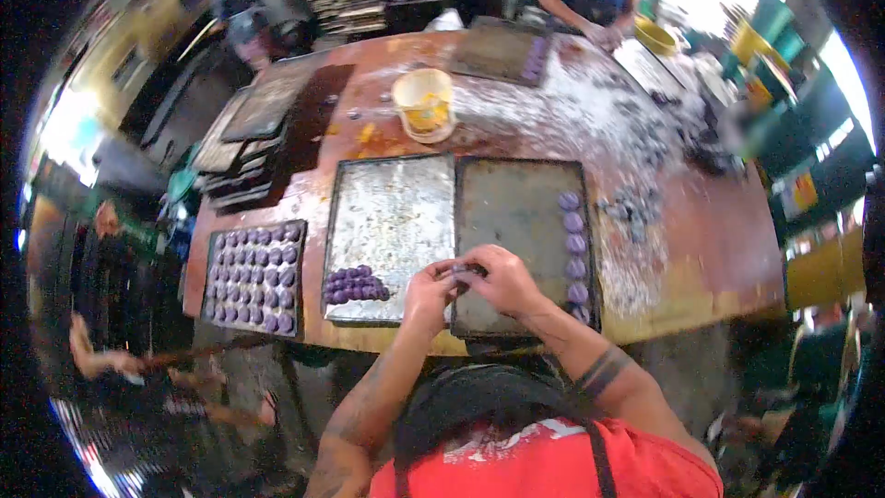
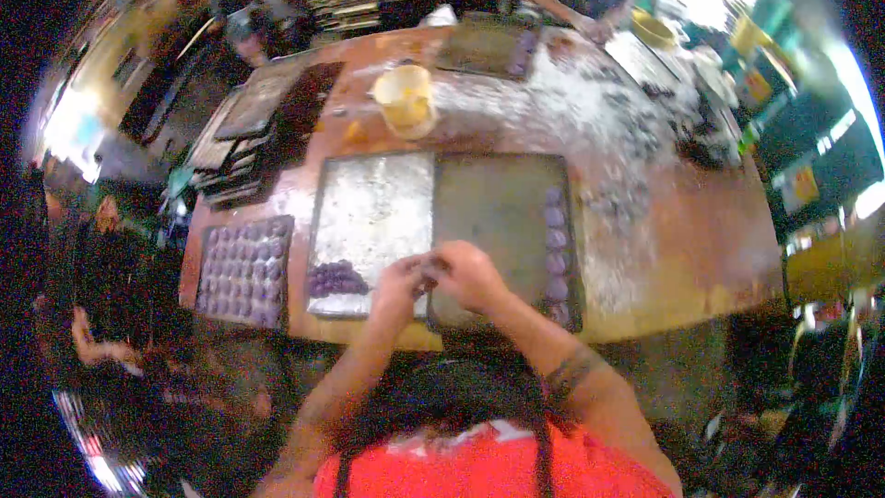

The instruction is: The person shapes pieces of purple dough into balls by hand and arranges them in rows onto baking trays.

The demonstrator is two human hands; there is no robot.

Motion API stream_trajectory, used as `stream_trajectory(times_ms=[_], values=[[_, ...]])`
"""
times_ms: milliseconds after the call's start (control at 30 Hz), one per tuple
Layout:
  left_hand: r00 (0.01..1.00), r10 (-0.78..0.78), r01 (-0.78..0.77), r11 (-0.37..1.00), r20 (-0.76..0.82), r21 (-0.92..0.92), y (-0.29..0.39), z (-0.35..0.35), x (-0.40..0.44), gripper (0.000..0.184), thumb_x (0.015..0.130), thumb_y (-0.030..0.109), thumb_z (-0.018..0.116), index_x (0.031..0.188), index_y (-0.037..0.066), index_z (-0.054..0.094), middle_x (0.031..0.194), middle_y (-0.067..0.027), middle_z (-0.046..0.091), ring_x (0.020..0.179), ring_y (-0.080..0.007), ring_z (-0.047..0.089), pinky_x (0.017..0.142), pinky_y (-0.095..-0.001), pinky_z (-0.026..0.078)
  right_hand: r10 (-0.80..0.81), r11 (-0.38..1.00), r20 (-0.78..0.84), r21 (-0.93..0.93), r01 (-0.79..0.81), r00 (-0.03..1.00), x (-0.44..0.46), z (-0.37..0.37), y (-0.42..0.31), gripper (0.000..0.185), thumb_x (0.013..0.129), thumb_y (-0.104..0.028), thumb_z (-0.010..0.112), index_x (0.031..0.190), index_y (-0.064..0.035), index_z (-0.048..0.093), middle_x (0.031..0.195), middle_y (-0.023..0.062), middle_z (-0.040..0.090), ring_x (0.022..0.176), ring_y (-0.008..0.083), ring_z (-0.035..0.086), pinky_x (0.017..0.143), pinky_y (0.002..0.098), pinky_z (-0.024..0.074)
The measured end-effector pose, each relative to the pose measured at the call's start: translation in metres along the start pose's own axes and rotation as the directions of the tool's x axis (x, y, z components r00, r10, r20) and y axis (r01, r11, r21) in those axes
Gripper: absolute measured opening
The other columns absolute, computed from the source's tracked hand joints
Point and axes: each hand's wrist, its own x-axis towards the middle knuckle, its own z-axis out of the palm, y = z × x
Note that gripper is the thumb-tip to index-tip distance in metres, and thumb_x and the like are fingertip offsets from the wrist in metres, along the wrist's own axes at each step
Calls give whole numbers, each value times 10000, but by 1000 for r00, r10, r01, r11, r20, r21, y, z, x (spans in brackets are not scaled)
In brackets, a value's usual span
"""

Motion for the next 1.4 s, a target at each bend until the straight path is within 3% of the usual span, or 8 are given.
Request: stream_trajectory(times_ms=[200, 433, 600, 733, 900, 1133, 1300, 1400], values=[[999, -38, 40, 997, 34, -70, 6, -3, -22, 279, 923, 24, 616, 1195, 5, 559, 1054, -65, 638, 900, -142, 623, 791, -276, 532, 43, 997, -176, -63, -54, 984, -25, 14, -37, 300, 811, -41, 684, 1109, -60, 653, 919, 129, 667, 936, 301, 635, 841, 367, 509], [967, -34, 76, 985, 252, -157, 19, 38, -5, 296, 871, 55, 704, 1141, -26, 613, 994, -99, 651, 915, -186, 625, 840, -308, 521, 502, 613, -25, 715, -336, 864, -36, -11, 2, 238, 913, -78, 644, 1132, -4, 585, 916, 30, 630, 785, 146, 606, 754, 296, 514], [895, 414, -445, 851, 166, 280, 20, 60, 4, 251, 893, 82, 688, 1100, -39, 617, 1099, -118, 635, 958, -181, 623, 866, -302, 516, 561, 522, -203, 839, -152, 803, -15, -24, -45, 200, 929, -69, 607, 1121, -20, 579, 957, 41, 623, 890, 124, 602, 750, 270, 511], [898, 433, -441, 887, 84, 137, 29, 89, -3, 252, 915, 119, 673, 1098, -40, 607, 1168, -122, 616, 1019, -183, 620, 847, -306, 533, 21, 973, -456, -194, -123, 890, -3, -50, -55, 238, 856, -32, 640, 1094, -22, 653, 1016, 94, 642, 927, 228, 633, 832, 325, 525], [993, -12, 20, 997, 118, -68, 37, 78, 34, 362, 848, 118, 744, 1153, -5, 591, 1081, -99, 648, 991, -197, 636, 810, -347, 552, -73, 950, -200, -312, 7, 977, -4, -83, -37, 362, 738, -30, 716, 1094, -77, 671, 1252, 118, 626, 1122, 308, 604, 981, 406, 468], [879, -126, 251, 942, 461, -222, 7, 140, 36, 382, 825, 109, 742, 1159, 10, 584, 1072, -79, 632, 972, -224, 635, 855, -380, 530, -137, 990, 73, -17, 138, 988, 4, -136, 20, 337, 616, -38, 763, 913, -60, 605, 1075, 98, 656, 1075, 304, 586, 911, 415, 475], [982, -155, 169, 977, 111, -133, -10, 173, 43, 293, 869, 72, 680, 1136, 12, 577, 1055, -80, 643, 958, -208, 636, 874, -357, 519, 212, 975, -186, 108, -194, 960, -37, -114, 78, 354, 697, 1, 732, 1017, -9, 583, 1038, 121, 594, 1046, 233, 564, 926, 335, 442], [992, 105, -90, 975, -66, 201, -32, 178, 55, 358, 895, -8, 579, 1248, -8, 521, 1120, -117, 638, 1061, -219, 614, 959, -335, 477, 511, 603, -32, 726, -331, 859, -44, -119, 97, 393, 779, 8, 701, 1150, -13, 571, 1060, 107, 618, 1038, 179, 573, 914, 301, 449]])
